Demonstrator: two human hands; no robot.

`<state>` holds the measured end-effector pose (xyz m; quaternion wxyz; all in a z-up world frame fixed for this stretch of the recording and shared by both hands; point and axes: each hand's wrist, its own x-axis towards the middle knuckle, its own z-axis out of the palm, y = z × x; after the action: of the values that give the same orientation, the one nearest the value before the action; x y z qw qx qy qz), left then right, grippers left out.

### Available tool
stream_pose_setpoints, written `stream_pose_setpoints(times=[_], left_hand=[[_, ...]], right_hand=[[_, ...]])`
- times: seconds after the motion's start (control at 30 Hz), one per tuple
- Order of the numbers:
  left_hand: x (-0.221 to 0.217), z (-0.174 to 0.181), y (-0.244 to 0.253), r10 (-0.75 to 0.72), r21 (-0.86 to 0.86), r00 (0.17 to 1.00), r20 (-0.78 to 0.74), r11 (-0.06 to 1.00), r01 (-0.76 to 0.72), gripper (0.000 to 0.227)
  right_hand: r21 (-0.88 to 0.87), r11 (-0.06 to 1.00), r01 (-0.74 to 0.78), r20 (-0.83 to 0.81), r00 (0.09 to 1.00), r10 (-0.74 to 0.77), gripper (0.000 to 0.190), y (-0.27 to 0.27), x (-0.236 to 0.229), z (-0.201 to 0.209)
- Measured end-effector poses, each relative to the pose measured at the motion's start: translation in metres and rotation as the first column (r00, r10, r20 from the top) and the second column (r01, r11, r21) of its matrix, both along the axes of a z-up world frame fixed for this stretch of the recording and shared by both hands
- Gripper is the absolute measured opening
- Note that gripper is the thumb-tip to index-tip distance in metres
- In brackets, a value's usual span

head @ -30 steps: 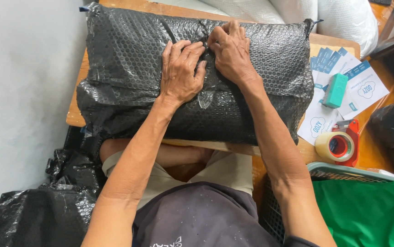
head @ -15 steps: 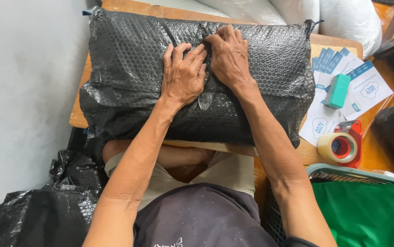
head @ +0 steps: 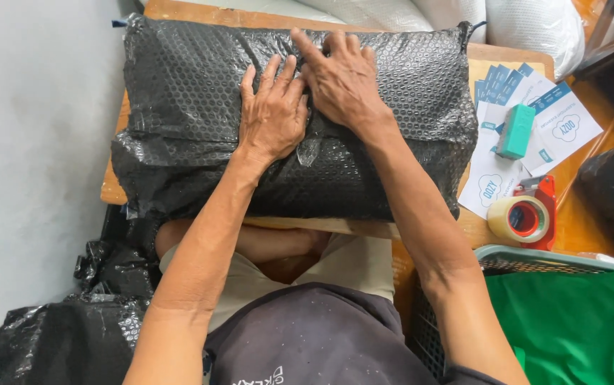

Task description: The person tapes a black bubble mailer on a wooden table using a handheld tape dispenser. They repeatedly apply clear tape to the top and side seams, pressing the tape down with their hands to secure the package.

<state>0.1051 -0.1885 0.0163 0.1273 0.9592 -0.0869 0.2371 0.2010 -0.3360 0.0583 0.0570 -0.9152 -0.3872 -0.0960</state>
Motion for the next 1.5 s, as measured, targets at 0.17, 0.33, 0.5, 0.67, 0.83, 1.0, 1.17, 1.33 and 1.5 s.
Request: stream_pose_setpoints(times=[0.17, 0.33, 0.5, 0.67, 0.83, 1.0, 1.17, 1.33, 1.5], left_hand=[[-0.002, -0.002, 0.000, 0.016, 0.002, 1.000, 0.014, 1.000, -0.016, 0.034], [-0.001, 0.000, -0.002, 0.002, 0.000, 0.999, 0.050, 1.000, -0.002, 0.031], [0.000, -0.006, -0.001, -0.003, -0.003, 0.999, 0.049, 1.000, 0.003, 0.029], [-0.001, 0.000, -0.002, -0.011, -0.027, 1.000, 0.000, 1.000, 0.011, 0.040], [-0.001, -0.004, 0.000, 0.042, 0.011, 0.995, -0.086, 0.999, -0.041, 0.046], [0.004, -0.008, -0.002, 0.062, 0.059, 0.996, -0.059, 0.997, -0.059, 0.047], [0.002, -0.005, -0.002, 0.046, 0.012, 0.993, -0.104, 0.999, -0.045, 0.061], [0.001, -0.004, 0.001, 0.058, 0.050, 0.990, -0.130, 0.997, -0.051, 0.054], [0.000, -0.004, -0.001, 0.031, 0.046, 0.998, -0.057, 0.999, -0.028, 0.050]], right_hand=[[-0.048, 0.995, 0.092, -0.078, 0.992, -0.096, 0.050, 0.012, 0.006, -0.004], [0.089, 0.982, 0.168, -0.048, 0.985, -0.164, 0.067, 0.015, -0.004, 0.007], [-0.154, 0.976, 0.152, -0.499, 0.841, -0.209, 0.087, 0.023, -0.008, 0.029], [0.011, 0.978, 0.206, -0.549, 0.819, -0.166, 0.090, 0.009, -0.010, 0.030], [-0.057, 0.970, 0.235, -0.415, 0.878, -0.237, 0.093, -0.026, -0.039, 0.041], [-0.006, 0.955, 0.298, -0.351, 0.893, -0.281, 0.071, -0.043, -0.044, 0.004], [0.052, 0.940, 0.336, -0.317, 0.899, -0.304, 0.079, -0.059, -0.045, 0.003], [0.009, 0.874, 0.486, -0.325, 0.828, -0.458, 0.080, -0.071, -0.055, -0.005], [0.111, 0.856, 0.505, -0.325, 0.833, -0.449, 0.077, -0.074, -0.052, -0.035]])
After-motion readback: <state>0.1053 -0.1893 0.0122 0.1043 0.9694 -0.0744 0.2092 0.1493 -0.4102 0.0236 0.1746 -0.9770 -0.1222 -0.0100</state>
